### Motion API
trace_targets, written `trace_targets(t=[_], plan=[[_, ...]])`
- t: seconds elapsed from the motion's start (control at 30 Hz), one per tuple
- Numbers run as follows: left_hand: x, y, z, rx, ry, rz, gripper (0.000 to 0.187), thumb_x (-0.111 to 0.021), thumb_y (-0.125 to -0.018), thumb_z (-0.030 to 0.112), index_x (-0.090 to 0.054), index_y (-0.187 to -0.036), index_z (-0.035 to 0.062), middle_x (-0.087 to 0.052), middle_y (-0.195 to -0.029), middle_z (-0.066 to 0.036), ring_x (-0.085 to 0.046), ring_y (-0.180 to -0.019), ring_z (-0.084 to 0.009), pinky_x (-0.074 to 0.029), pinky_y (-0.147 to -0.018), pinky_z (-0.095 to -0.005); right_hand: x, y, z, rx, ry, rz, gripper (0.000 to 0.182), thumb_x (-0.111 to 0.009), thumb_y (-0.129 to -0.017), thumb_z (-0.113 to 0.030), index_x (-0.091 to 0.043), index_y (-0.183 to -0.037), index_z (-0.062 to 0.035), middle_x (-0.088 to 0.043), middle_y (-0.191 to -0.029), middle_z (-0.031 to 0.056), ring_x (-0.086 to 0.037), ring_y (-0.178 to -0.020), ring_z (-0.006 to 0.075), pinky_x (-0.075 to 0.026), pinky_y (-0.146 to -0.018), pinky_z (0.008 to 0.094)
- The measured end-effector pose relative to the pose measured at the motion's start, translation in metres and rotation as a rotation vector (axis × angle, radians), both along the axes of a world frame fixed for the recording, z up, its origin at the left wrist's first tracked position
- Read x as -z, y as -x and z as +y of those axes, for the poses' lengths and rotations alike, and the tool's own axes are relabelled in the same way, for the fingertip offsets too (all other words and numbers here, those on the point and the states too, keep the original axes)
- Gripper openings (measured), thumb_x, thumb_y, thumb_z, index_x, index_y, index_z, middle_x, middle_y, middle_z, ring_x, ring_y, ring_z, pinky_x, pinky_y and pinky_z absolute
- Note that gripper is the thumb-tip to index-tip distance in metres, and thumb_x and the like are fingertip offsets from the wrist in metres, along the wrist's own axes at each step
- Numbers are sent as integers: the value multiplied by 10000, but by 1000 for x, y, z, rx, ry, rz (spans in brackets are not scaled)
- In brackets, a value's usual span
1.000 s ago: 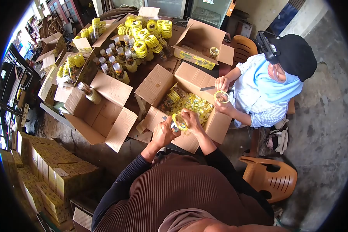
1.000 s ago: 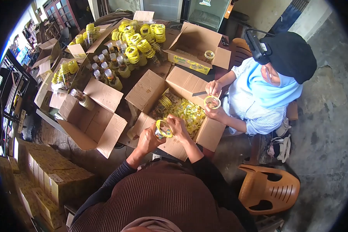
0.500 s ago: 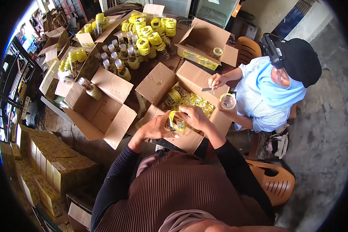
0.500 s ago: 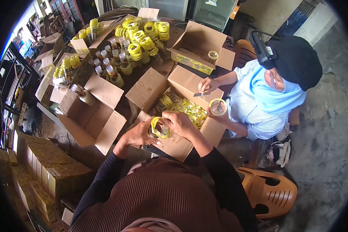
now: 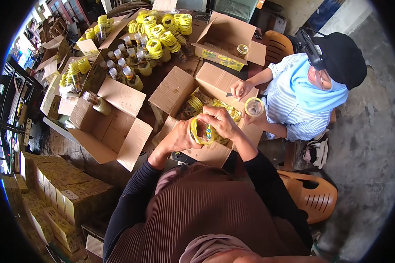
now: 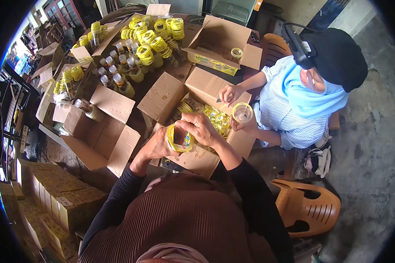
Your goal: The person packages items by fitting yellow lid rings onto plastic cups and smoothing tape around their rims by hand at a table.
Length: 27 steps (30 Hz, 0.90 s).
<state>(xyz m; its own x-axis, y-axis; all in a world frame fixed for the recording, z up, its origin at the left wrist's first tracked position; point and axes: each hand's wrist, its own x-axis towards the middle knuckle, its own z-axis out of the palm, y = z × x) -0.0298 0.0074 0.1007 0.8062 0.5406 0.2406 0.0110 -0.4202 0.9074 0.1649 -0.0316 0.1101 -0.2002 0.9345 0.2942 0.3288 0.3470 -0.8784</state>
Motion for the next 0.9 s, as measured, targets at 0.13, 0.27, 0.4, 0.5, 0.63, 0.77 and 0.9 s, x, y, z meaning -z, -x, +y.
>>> trace_targets(t=[0.13,0.27,0.4,0.5,0.63,0.77,0.9], plan=[[2,1,3,-50,-105,42,457,-811,-629,127,-546,-984,16,-651,-812,-125,-648,-713,-310,-517,-680,-372,10,7,4,78,15,45,321,-599,-950,-168,-455,-727,14,-376,-622,46,-347,-595,114,-330,-546,313],[15,0,5,-155,-160,142,472,-824,-634,177,-546,-981,16,-654,-793,-171,-644,-716,-383,-514,-657,-414,24,14,8,153,-1,87,329,-610,-946,-191,-477,-722,10,-391,-613,58,-362,-577,136,-340,-542,331],[22,8,11,-148,-158,138,477,-831,-642,193,-568,-994,7,-658,-778,-186,-651,-712,-390,-515,-652,-423,33,15,9,170,67,30,286,-616,-950,-175,-514,-759,12,-435,-650,31,-399,-625,107,-364,-573,295],[29,21,18,-38,-95,72,480,-836,-629,166,-590,-1010,7,-672,-801,-152,-669,-721,-306,-520,-680,-384,36,17,2,140,100,-12,242,-632,-951,-176,-533,-821,3,-474,-685,21,-445,-649,95,-406,-598,274],[37,28,24,165,98,232,538,-846,-588,140,-597,-1049,16,-683,-894,-92,-654,-817,-193,-521,-786,-339,21,20,-10,88,42,-123,176,-659,-914,-169,-541,-915,-39,-576,-776,62,-585,-672,168,-473,-622,311],[28,27,30,267,92,283,514,-834,-615,187,-596,-1038,18,-677,-858,-109,-656,-784,-215,-517,-757,-343,5,27,-18,119,10,-398,167,-638,-843,-140,-504,-845,-41,-602,-793,122,-624,-755,339,-490,-656,424],[20,26,40,392,-8,320,470,-812,-634,256,-597,-995,47,-669,-818,-119,-658,-753,-248,-510,-725,-344,7,24,-19,48,-44,-659,203,-620,-858,-208,-498,-884,-48,-598,-818,124,-622,-783,332,-499,-687,439]])
